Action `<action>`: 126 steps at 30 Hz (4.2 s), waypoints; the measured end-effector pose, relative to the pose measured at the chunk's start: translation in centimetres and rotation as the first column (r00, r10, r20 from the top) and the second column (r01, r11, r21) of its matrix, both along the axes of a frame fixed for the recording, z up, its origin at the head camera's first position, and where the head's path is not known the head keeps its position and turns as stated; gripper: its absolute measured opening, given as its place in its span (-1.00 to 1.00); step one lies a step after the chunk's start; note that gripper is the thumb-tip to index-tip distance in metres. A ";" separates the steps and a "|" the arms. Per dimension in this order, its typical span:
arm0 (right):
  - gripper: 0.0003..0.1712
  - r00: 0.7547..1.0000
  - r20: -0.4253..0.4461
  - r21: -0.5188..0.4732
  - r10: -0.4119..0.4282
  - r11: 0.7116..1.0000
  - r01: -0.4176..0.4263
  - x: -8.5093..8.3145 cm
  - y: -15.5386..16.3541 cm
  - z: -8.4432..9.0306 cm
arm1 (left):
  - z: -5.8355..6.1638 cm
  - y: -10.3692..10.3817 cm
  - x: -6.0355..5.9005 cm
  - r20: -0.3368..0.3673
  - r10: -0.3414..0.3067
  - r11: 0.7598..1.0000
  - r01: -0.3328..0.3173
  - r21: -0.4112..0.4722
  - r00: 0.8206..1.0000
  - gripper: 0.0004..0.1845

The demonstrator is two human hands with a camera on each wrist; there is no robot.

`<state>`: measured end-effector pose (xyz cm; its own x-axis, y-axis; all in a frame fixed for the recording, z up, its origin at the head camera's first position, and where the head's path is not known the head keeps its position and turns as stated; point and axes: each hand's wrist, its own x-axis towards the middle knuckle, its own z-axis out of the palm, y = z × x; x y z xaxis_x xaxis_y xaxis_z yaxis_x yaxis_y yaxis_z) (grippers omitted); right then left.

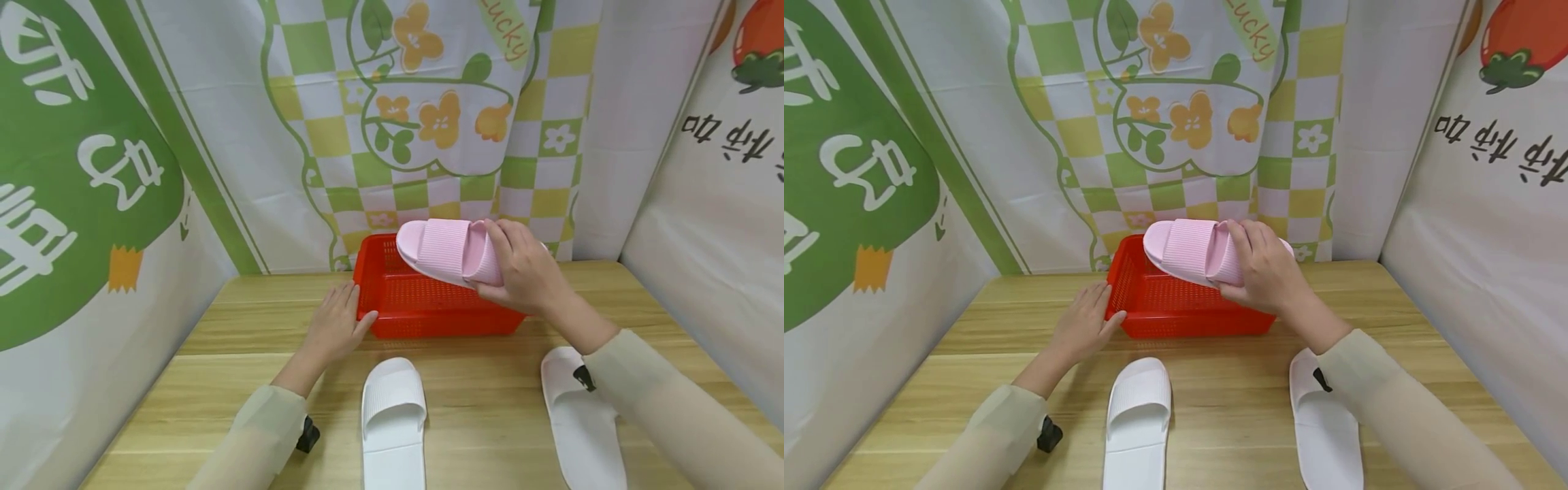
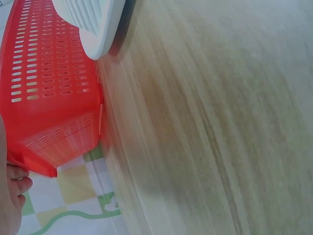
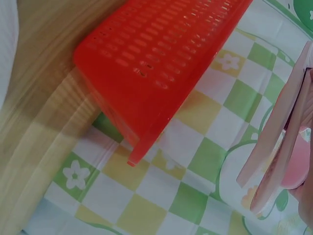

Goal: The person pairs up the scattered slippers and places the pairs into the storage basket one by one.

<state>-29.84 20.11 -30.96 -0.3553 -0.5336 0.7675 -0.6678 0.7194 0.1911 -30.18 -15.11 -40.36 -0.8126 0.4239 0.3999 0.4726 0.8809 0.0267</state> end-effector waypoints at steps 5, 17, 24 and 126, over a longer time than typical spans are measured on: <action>0.00 0.999 0.041 0.016 -0.016 1.000 0.015 -0.9 0.1 0.3 | -0.1 0.0 0.0 0.013 0.005 1.000 -0.005 0.000 1.000 -0.23; 0.00 0.997 0.080 0.088 0.003 0.996 -0.010 -2.8 0.0 0.1 | -0.1 0.1 0.3 0.026 0.002 1.000 -0.002 -0.006 1.000 -0.24; -0.01 0.995 0.104 0.113 -0.006 0.994 -0.006 -3.8 0.0 -0.4 | -0.1 0.1 0.5 0.028 -0.002 1.000 0.002 -0.001 1.000 -0.24; -0.17 0.845 0.441 0.306 -0.303 0.936 0.176 -10.9 -4.2 -5.8 | 0.0 0.0 0.2 0.031 0.008 1.000 -0.008 -0.003 0.999 -0.24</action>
